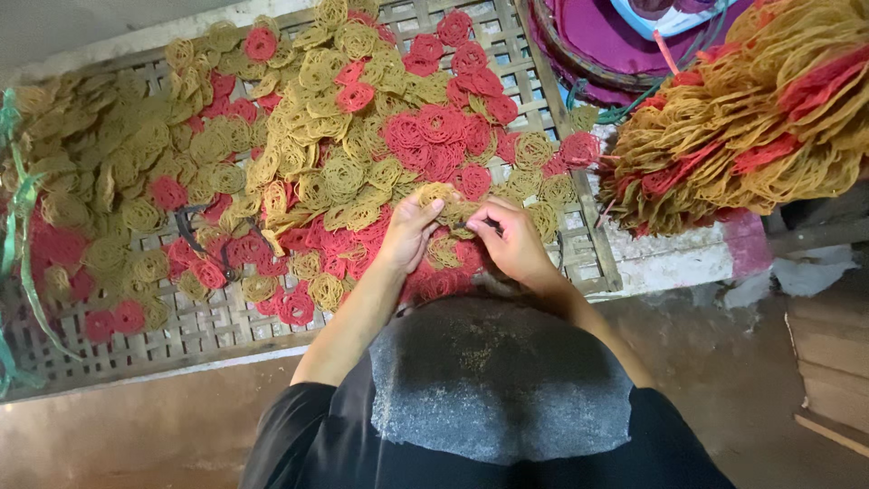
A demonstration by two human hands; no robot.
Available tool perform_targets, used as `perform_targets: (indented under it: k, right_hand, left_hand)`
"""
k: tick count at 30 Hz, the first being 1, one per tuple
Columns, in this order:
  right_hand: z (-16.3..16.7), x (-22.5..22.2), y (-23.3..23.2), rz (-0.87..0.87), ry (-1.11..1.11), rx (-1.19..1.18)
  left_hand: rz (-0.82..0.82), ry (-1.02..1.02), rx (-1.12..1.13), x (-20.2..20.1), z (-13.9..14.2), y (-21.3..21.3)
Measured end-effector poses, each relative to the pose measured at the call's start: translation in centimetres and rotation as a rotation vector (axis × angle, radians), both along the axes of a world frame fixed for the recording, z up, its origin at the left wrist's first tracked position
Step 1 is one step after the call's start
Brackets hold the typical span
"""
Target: The person gathers red and yellow coiled decorative items from a woven tray and ties them together with a thin black string. They then place the completed bundle on a nearby pile of similar items.
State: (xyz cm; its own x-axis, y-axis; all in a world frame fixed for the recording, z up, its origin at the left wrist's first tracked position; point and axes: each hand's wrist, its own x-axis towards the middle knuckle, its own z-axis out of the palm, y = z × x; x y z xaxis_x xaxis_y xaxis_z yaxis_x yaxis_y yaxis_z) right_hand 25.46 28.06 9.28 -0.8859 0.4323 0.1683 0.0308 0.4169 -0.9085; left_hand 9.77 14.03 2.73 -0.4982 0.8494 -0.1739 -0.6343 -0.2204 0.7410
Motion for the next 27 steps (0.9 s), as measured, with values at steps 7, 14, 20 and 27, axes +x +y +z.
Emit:
perform_targets:
  k: [7, 14, 20, 27]
  right_hand:
    - [-3.2, 0.5, 1.7, -0.089, -0.085, -0.336]
    - [-4.5, 0.7, 0.9, -0.053, 0.144, -0.584]
    - [-2.3, 0.8, 0.0, -0.199, 0.265, -0.028]
    - [-3.2, 0.7, -0.7, -0.299, 0.048, -0.226]
  left_hand:
    - [0.309, 0.257, -0.144, -4.2, 5.6, -1.2]
    - [0.08, 0.847, -0.388, 1.4, 9.4, -0.3]
    - [0.029, 0.538, -0.339, 2.3, 6.1, 1.7]
    - [0.03, 0.593, -0.252, 3.5, 5.7, 2.0]
